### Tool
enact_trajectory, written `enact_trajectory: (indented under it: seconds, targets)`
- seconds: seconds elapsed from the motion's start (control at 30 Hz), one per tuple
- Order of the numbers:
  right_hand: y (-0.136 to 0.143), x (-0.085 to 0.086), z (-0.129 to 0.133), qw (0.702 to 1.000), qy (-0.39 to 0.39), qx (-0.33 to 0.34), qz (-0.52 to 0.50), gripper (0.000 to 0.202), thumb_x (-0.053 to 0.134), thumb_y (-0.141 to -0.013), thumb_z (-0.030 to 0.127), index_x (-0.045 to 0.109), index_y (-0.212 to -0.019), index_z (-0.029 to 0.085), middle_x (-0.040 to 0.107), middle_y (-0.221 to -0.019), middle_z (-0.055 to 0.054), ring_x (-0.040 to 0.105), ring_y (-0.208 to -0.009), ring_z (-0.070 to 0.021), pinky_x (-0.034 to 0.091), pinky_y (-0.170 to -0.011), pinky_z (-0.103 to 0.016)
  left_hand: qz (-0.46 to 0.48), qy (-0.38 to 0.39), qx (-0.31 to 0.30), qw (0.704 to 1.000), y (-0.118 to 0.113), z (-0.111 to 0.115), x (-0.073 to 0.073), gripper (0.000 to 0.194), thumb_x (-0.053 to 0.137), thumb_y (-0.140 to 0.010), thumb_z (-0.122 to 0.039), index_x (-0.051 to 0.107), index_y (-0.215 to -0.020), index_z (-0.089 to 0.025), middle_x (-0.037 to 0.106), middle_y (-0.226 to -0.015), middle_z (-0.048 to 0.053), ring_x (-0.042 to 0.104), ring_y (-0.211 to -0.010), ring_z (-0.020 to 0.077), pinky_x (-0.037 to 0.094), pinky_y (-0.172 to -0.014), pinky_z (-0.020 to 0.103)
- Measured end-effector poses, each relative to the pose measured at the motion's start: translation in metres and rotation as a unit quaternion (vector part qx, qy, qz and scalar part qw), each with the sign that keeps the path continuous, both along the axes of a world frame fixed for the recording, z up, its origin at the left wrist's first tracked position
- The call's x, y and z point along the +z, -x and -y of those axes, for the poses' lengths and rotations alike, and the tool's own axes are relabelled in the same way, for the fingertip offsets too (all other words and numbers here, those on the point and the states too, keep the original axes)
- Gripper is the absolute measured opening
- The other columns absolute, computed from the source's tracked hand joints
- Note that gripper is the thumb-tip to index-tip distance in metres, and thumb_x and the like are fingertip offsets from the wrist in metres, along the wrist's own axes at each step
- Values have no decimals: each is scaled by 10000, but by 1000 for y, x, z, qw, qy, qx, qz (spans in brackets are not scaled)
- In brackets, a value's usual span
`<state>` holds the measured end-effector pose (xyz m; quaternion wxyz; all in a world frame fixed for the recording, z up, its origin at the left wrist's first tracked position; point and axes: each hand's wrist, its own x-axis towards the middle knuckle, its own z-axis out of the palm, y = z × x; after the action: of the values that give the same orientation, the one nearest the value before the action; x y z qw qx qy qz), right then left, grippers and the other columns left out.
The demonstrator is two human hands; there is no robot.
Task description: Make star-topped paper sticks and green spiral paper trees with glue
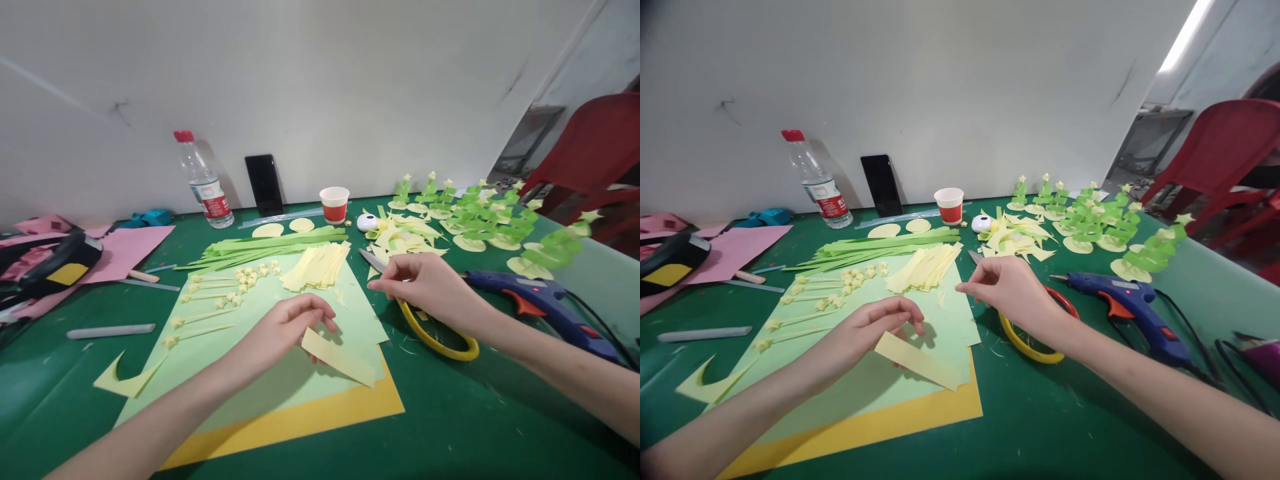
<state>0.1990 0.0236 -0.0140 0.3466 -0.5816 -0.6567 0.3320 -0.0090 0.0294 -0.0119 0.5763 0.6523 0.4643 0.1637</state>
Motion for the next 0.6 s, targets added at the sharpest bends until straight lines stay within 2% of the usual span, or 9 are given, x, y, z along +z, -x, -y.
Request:
enact_trajectory:
  seconds: [0.1,0.23,0.33,0.4,0.5,0.6]
  targets:
    - [0,-3,-2,1000,2,6,7,299,551,-800,275,413,-554,176,465,-426,81,353,-371,-47,240,-411,-208,-21,50,-28,998,4,-3,0,325,316,-887,-414,533,-874,-173,623,-931,52,637,-569,131,521,-586,268]
    - [1,-3,-2,1000,6,6,4,430,476,-856,285,315,-473,170,343,-384,87,281,-357,-38,231,-431,-225,-62,104,-73,990,11,-8,0,461,307,-867,-527,551,-962,-147,673,-713,63,635,-506,156,506,-524,257]
    - [0,1,-1,999,27,11,-15,526,517,-833,343,250,-413,170,245,-346,94,215,-322,-23,234,-429,-232,-89,107,-95,986,13,-9,0,399,359,-865,-486,563,-969,-159,646,-574,22,638,-506,156,488,-492,219]
    - [-1,4,-1,998,48,16,-35,556,581,-789,377,275,-374,166,264,-313,90,227,-303,-16,251,-429,-228,-103,101,-108,984,13,-9,0,325,380,-866,-425,572,-951,-177,632,-552,1,649,-523,157,480,-482,202]
    - [-4,7,-2,991,98,28,-85,493,632,-731,454,407,-411,154,386,-341,64,321,-308,-26,275,-409,-205,-122,74,-119,983,12,-8,0,277,396,-853,-391,583,-916,-197,614,-539,-22,639,-496,150,474,-468,203]
    - [-6,8,-4,973,159,52,-160,483,609,-719,538,421,-494,155,425,-401,65,348,-335,-23,272,-377,-164,-145,0,-117,982,13,-6,0,257,458,-820,-404,625,-877,-217,642,-651,-12,629,-514,150,486,-517,242]
